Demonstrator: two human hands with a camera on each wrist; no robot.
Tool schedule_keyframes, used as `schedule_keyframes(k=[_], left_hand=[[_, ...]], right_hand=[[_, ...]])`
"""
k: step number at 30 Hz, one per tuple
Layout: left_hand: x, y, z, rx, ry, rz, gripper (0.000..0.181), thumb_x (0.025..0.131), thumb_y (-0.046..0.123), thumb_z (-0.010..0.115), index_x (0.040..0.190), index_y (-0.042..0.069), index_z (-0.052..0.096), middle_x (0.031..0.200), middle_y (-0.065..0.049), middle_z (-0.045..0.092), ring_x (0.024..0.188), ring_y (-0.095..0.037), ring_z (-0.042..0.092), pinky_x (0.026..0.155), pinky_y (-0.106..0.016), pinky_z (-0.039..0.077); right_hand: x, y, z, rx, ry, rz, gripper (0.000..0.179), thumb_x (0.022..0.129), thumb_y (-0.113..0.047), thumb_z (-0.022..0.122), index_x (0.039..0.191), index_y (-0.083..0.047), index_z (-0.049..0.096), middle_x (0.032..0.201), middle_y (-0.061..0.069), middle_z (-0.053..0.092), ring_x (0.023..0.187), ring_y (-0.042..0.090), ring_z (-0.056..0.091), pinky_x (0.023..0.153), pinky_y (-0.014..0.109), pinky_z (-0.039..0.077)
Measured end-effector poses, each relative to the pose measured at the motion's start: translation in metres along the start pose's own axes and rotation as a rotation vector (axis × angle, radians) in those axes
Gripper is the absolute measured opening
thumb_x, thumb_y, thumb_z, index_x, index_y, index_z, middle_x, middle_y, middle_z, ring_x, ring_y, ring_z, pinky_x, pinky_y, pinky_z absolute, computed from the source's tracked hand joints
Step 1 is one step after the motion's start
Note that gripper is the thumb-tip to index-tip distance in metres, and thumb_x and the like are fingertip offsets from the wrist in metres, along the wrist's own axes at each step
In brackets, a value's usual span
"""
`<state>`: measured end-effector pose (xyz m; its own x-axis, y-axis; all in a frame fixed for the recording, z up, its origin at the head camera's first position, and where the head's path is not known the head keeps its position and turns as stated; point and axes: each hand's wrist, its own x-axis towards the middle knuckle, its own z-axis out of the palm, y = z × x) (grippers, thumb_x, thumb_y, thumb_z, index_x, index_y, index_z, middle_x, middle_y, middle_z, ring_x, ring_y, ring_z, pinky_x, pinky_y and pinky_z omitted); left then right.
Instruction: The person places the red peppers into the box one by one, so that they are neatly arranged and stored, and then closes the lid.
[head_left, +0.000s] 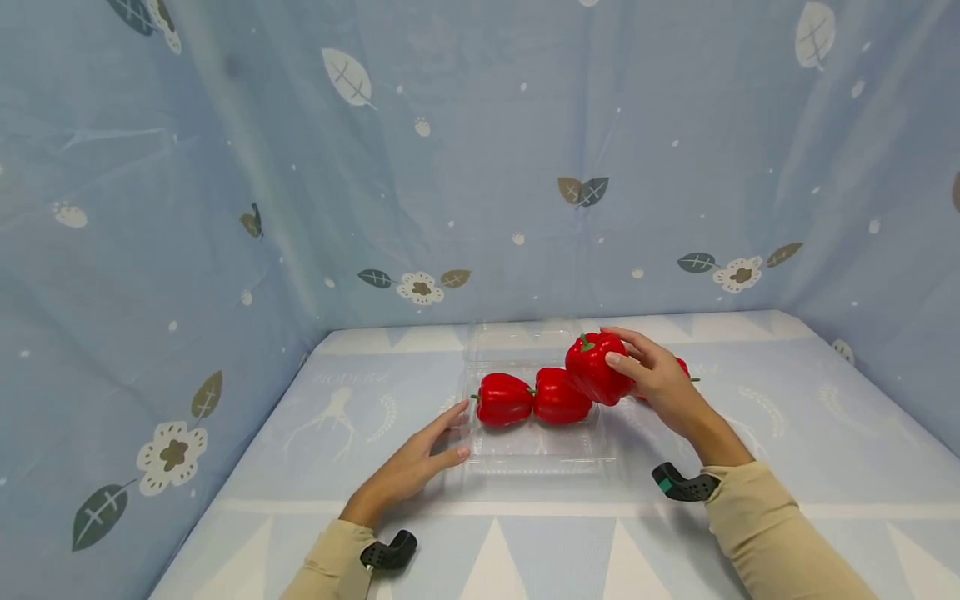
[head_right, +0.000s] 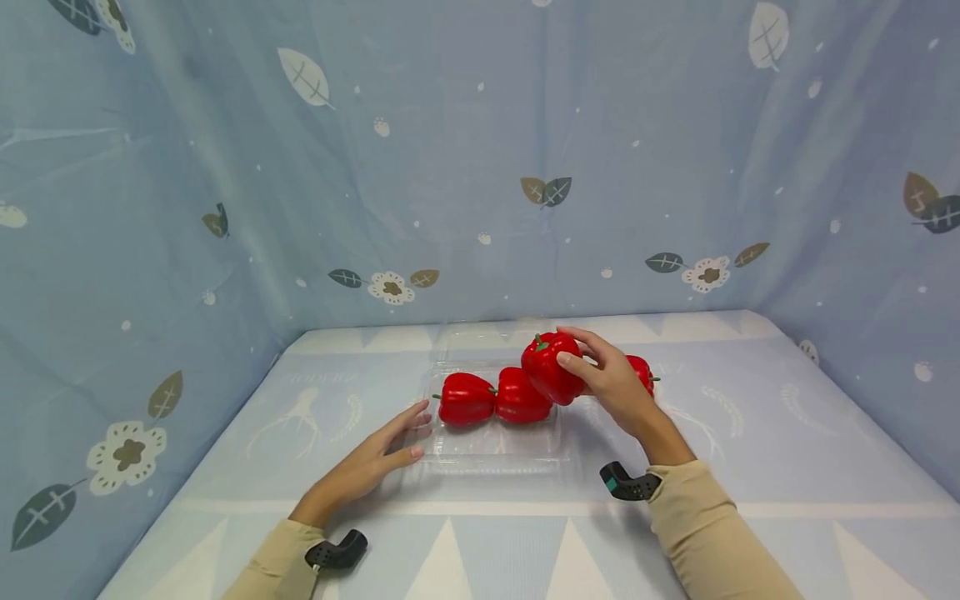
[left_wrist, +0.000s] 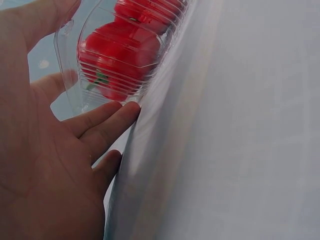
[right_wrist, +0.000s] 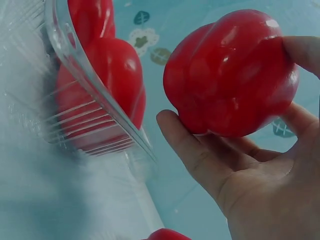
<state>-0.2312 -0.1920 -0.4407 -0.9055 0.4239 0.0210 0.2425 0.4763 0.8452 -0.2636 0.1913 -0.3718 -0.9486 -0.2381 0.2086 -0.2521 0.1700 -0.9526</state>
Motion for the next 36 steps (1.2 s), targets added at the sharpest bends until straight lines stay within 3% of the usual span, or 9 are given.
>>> schedule_keyframes(k=[11, 16, 21, 30, 36], left_hand=[[0.002, 0.001, -0.002, 0.019, 0.006, 0.013, 0.07, 0.099, 0.04, 0.06, 0.16, 0.03, 0.027, 0.155, -0.005, 0.043, 0.141, -0.028, 0.041, 0.111, -0.066, 0.027], [0.002, 0.0, -0.002, 0.015, 0.008, 0.014, 0.07, 0.099, 0.04, 0.06, 0.16, 0.03, 0.027, 0.155, -0.005, 0.042, 0.141, -0.027, 0.041, 0.111, -0.066, 0.027], [0.001, 0.0, -0.001, 0.013, 0.005, 0.019, 0.071, 0.099, 0.039, 0.061, 0.16, 0.029, 0.027, 0.156, -0.005, 0.042, 0.141, -0.027, 0.041, 0.112, -0.065, 0.026], [0.0, 0.0, -0.001, 0.012, 0.001, 0.025, 0.07, 0.099, 0.038, 0.061, 0.16, 0.028, 0.027, 0.156, -0.006, 0.042, 0.141, -0.027, 0.042, 0.112, -0.064, 0.027], [0.0, -0.001, 0.0, 0.004, -0.001, 0.034, 0.07, 0.099, 0.037, 0.062, 0.16, 0.03, 0.027, 0.156, -0.006, 0.042, 0.14, -0.026, 0.042, 0.113, -0.063, 0.027]], right_hand=[[0.004, -0.003, 0.009, -0.024, -0.115, -0.018, 0.061, 0.096, -0.028, 0.067, 0.15, -0.013, 0.043, 0.139, 0.018, 0.05, 0.121, 0.039, 0.053, 0.084, 0.04, 0.058], [0.005, -0.004, 0.015, -0.043, -0.152, -0.009, 0.058, 0.096, -0.029, 0.068, 0.148, -0.019, 0.046, 0.141, 0.015, 0.05, 0.123, 0.038, 0.054, 0.087, 0.047, 0.056], [0.003, -0.005, 0.022, -0.061, -0.152, -0.02, 0.059, 0.094, -0.029, 0.071, 0.147, -0.021, 0.047, 0.14, 0.014, 0.052, 0.123, 0.038, 0.054, 0.089, 0.05, 0.055], [-0.001, -0.013, 0.046, -0.141, -0.111, -0.075, 0.055, 0.092, -0.034, 0.074, 0.143, -0.03, 0.053, 0.137, 0.006, 0.056, 0.123, 0.035, 0.054, 0.083, 0.04, 0.058], [0.0, -0.014, 0.059, -0.135, -0.107, -0.08, 0.057, 0.092, -0.034, 0.074, 0.144, -0.026, 0.052, 0.139, 0.01, 0.054, 0.121, 0.036, 0.055, 0.083, 0.041, 0.058]])
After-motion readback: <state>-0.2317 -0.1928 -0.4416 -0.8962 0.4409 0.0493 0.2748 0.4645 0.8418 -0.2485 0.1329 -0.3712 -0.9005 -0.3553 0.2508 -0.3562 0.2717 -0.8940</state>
